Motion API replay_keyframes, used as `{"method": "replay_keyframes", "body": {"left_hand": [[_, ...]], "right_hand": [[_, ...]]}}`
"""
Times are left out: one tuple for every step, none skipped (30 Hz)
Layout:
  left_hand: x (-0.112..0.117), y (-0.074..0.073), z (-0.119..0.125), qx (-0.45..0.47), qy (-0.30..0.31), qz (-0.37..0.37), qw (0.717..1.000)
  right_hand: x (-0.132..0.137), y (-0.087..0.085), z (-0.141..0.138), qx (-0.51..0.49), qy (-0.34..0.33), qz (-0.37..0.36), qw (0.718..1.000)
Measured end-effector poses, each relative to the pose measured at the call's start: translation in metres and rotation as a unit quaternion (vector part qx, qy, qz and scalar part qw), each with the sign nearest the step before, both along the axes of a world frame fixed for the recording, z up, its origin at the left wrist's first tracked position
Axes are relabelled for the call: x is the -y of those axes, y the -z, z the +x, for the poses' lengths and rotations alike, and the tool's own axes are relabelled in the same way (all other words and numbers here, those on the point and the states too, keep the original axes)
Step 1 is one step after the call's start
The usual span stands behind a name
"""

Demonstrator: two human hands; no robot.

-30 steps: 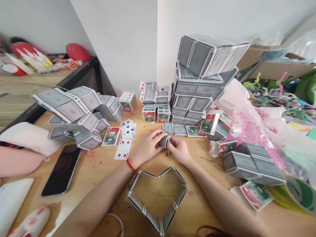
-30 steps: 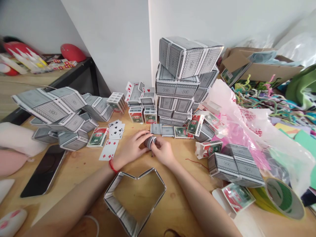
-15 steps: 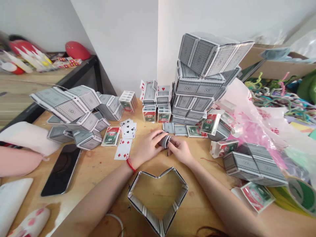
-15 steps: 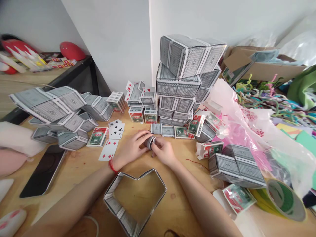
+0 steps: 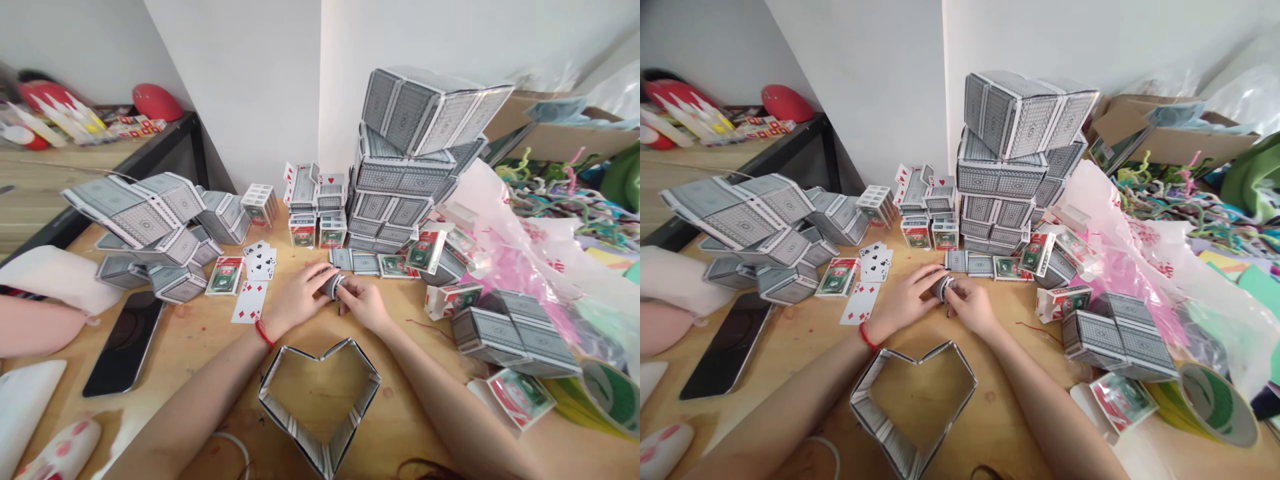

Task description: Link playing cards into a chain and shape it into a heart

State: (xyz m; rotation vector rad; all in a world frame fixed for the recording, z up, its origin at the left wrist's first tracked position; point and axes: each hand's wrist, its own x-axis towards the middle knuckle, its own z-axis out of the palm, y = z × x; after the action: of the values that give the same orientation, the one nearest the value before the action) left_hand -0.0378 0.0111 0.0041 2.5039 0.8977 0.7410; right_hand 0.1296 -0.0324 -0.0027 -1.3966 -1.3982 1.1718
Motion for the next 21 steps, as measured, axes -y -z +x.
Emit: {"method": "replay_keyframes", "body": {"left_hand": [[0.0, 0.0002, -0.0001, 0.003, 0.0, 0.001, 1.0], [-0.0001, 0.0005, -0.0001, 0.006, 0.0, 0.003, 1.0], [-0.0001, 0.0009, 0.0, 0.01, 0.0, 0.005, 1.0], [-0.0001, 0.0014, 0.0, 0.014, -0.001, 0.008, 1.0], [-0.0001, 0.0018, 0.0, 0.018, -0.001, 0.011, 1.0], [-0.0001, 0.0022, 0.0, 0.019, -0.001, 0.013, 1.0], [0.0, 0.0025, 0.0, 0.019, -0.001, 0.014, 1.0], [0.0, 0.0028, -0.0001, 0.018, 0.0, 0.014, 1.0], [0.0001, 0.0029, -0.0001, 0.017, 0.0, 0.014, 1.0], [0.0002, 0.003, -0.0002, 0.015, 0.0, 0.014, 1.0], [0.0003, 0.003, -0.0002, 0.013, -0.001, 0.013, 1.0], [0.0004, 0.0031, -0.0003, 0.012, 0.0, 0.013, 1.0], [0.0005, 0.0032, -0.0003, 0.01, 0.0, 0.013, 1.0], [0.0006, 0.0034, -0.0002, 0.008, 0.0, 0.012, 1.0], [0.0007, 0.0035, -0.0002, 0.007, 0.001, 0.012, 1.0], [0.0008, 0.0035, -0.0001, 0.005, 0.001, 0.012, 1.0], [0.0009, 0.0035, -0.0001, 0.004, 0.0, 0.012, 1.0], [0.0011, 0.0034, -0.0001, 0.003, -0.001, 0.013, 1.0], [0.0012, 0.0031, -0.0002, 0.001, -0.001, 0.013, 1.0], [0.0014, 0.0027, -0.0003, -0.001, -0.001, 0.014, 1.0], [0.0017, 0.0022, -0.0003, -0.003, 0.0, 0.015, 1.0]], "right_hand": [[-0.0001, -0.0004, -0.0002, 0.008, 0.004, 0.003, 1.0], [-0.0003, -0.0009, -0.0004, 0.017, 0.007, 0.007, 1.0], [-0.0005, -0.0014, -0.0006, 0.025, 0.012, 0.012, 1.0], [-0.0007, -0.0019, -0.0008, 0.032, 0.016, 0.017, 0.999], [-0.0009, -0.0023, -0.001, 0.038, 0.021, 0.021, 0.999], [-0.0011, -0.0027, -0.0012, 0.043, 0.025, 0.024, 0.998], [-0.0013, -0.0029, -0.0013, 0.048, 0.03, 0.026, 0.998], [-0.0014, -0.003, -0.0014, 0.054, 0.035, 0.028, 0.998], [-0.0016, -0.0029, -0.0015, 0.059, 0.039, 0.03, 0.997], [-0.0016, -0.0027, -0.0015, 0.063, 0.043, 0.031, 0.997], [-0.0017, -0.0024, -0.0015, 0.067, 0.047, 0.033, 0.996], [-0.0017, -0.0021, -0.0014, 0.071, 0.05, 0.034, 0.996], [-0.0018, -0.0019, -0.0014, 0.074, 0.053, 0.035, 0.995], [-0.0017, -0.0017, -0.0014, 0.078, 0.055, 0.036, 0.995], [-0.0017, -0.0016, -0.0014, 0.082, 0.057, 0.037, 0.994], [-0.0017, -0.0015, -0.0014, 0.086, 0.059, 0.038, 0.994], [-0.0018, -0.0014, -0.0015, 0.091, 0.06, 0.04, 0.993], [-0.0018, -0.0013, -0.0016, 0.095, 0.061, 0.041, 0.993], [-0.0019, -0.0011, -0.0017, 0.098, 0.063, 0.043, 0.992], [-0.002, -0.0007, -0.0019, 0.103, 0.066, 0.045, 0.991], [-0.0022, -0.0001, -0.0021, 0.109, 0.069, 0.048, 0.99]]}}
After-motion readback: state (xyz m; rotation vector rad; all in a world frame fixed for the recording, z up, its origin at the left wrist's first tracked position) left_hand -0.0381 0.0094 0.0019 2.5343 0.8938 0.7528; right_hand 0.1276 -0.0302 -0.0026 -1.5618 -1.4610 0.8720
